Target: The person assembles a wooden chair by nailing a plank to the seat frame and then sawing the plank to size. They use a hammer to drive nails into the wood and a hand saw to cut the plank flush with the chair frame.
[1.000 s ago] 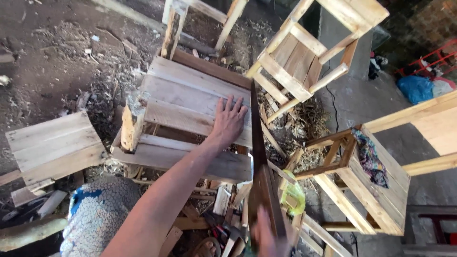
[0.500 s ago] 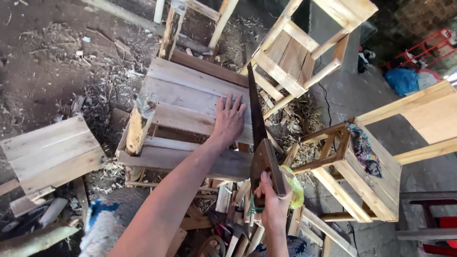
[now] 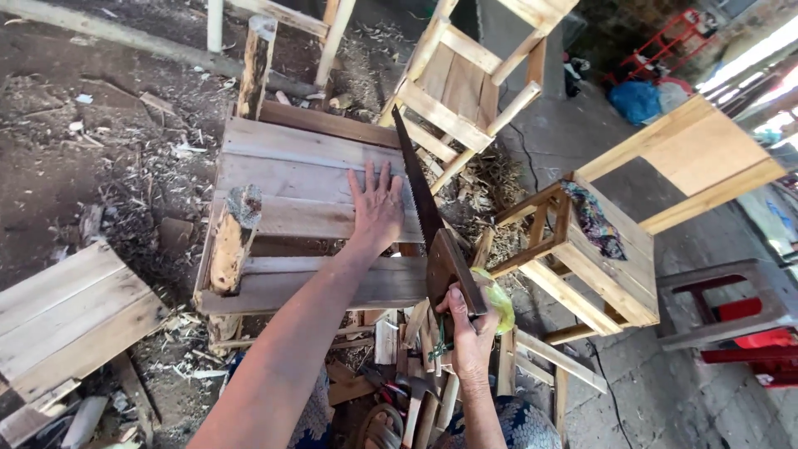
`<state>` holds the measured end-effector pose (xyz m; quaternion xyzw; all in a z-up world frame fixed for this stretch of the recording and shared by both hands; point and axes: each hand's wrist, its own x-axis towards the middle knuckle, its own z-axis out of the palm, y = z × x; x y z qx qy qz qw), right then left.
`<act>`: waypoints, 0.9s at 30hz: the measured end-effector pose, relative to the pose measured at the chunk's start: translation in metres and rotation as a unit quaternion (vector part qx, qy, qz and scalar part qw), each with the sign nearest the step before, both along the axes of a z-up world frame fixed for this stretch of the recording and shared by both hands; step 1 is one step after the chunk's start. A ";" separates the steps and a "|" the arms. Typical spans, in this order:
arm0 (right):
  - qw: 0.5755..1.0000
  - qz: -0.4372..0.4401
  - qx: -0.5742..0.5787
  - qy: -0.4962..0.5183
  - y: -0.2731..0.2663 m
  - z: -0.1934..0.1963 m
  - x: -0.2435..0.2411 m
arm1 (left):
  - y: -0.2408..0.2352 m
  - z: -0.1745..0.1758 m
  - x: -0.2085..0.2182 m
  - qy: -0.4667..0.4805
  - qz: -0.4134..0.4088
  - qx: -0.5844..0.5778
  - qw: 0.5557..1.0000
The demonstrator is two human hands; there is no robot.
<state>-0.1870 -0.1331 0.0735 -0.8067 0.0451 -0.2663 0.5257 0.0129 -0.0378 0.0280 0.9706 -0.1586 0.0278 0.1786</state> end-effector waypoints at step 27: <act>0.998 0.020 0.067 -0.010 -0.015 -0.006 0.008 | -0.017 -0.020 0.014 -0.075 0.054 0.053 0.994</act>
